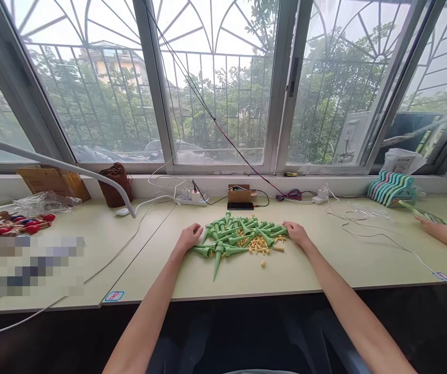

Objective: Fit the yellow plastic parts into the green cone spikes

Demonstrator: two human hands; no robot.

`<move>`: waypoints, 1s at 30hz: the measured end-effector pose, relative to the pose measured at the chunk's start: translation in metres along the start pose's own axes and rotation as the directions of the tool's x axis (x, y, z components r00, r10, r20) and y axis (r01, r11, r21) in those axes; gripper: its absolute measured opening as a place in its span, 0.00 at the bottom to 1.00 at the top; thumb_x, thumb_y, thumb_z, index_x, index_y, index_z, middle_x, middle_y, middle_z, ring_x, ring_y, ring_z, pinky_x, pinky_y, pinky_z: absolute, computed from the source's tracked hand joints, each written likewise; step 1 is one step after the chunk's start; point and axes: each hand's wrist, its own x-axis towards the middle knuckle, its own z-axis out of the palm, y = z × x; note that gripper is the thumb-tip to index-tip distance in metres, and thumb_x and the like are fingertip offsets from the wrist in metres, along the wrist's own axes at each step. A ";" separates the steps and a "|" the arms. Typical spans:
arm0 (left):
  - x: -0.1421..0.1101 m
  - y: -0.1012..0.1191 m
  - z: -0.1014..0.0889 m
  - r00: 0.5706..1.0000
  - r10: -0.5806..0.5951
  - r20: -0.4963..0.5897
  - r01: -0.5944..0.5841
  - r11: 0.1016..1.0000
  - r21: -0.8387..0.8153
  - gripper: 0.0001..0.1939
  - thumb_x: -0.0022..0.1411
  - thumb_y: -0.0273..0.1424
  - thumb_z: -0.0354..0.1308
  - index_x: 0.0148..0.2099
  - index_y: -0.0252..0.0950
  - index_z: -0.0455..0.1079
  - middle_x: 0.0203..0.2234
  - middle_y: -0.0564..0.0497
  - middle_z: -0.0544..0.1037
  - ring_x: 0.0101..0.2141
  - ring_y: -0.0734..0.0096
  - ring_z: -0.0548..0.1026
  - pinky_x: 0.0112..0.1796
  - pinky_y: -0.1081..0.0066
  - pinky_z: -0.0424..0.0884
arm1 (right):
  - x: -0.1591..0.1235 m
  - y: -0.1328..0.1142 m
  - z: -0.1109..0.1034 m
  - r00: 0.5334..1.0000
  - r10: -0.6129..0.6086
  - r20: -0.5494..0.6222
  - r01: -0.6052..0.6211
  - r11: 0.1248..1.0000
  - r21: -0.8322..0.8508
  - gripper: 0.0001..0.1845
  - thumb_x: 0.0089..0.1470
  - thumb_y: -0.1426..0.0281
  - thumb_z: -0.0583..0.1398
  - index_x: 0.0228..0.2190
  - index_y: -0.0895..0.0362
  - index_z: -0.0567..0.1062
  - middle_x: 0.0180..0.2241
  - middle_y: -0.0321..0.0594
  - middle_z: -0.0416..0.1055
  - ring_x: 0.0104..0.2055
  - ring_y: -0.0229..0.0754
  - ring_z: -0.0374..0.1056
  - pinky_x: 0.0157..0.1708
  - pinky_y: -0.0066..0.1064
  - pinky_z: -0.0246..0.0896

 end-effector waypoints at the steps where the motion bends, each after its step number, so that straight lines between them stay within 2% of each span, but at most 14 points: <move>1: 0.000 0.000 0.000 1.000 0.001 -0.001 -0.001 1.000 -0.001 0.17 0.60 0.42 0.48 0.41 0.39 0.72 0.41 0.48 0.80 0.43 0.62 0.77 0.44 0.69 0.70 | 0.000 0.000 0.000 1.000 -0.005 0.000 0.005 1.000 -0.001 0.26 0.62 0.57 0.46 0.41 0.54 0.80 0.45 0.42 0.78 0.47 0.46 0.71 0.47 0.31 0.61; 24: 0.000 0.002 0.001 1.000 0.006 -0.007 -0.006 1.000 0.001 0.16 0.59 0.41 0.50 0.41 0.38 0.73 0.40 0.47 0.81 0.42 0.62 0.77 0.44 0.69 0.70 | 0.000 0.000 -0.002 1.000 -0.010 0.003 0.010 1.000 -0.023 0.23 0.62 0.60 0.47 0.40 0.52 0.80 0.44 0.39 0.78 0.47 0.45 0.70 0.46 0.30 0.61; 30: 0.000 0.003 0.000 1.000 0.007 -0.009 -0.007 1.000 0.008 0.16 0.59 0.41 0.49 0.41 0.38 0.73 0.40 0.47 0.81 0.42 0.62 0.77 0.44 0.69 0.70 | 0.000 0.001 -0.002 1.000 -0.014 0.008 0.014 1.000 -0.025 0.24 0.62 0.58 0.47 0.38 0.53 0.80 0.42 0.40 0.78 0.45 0.45 0.71 0.44 0.29 0.61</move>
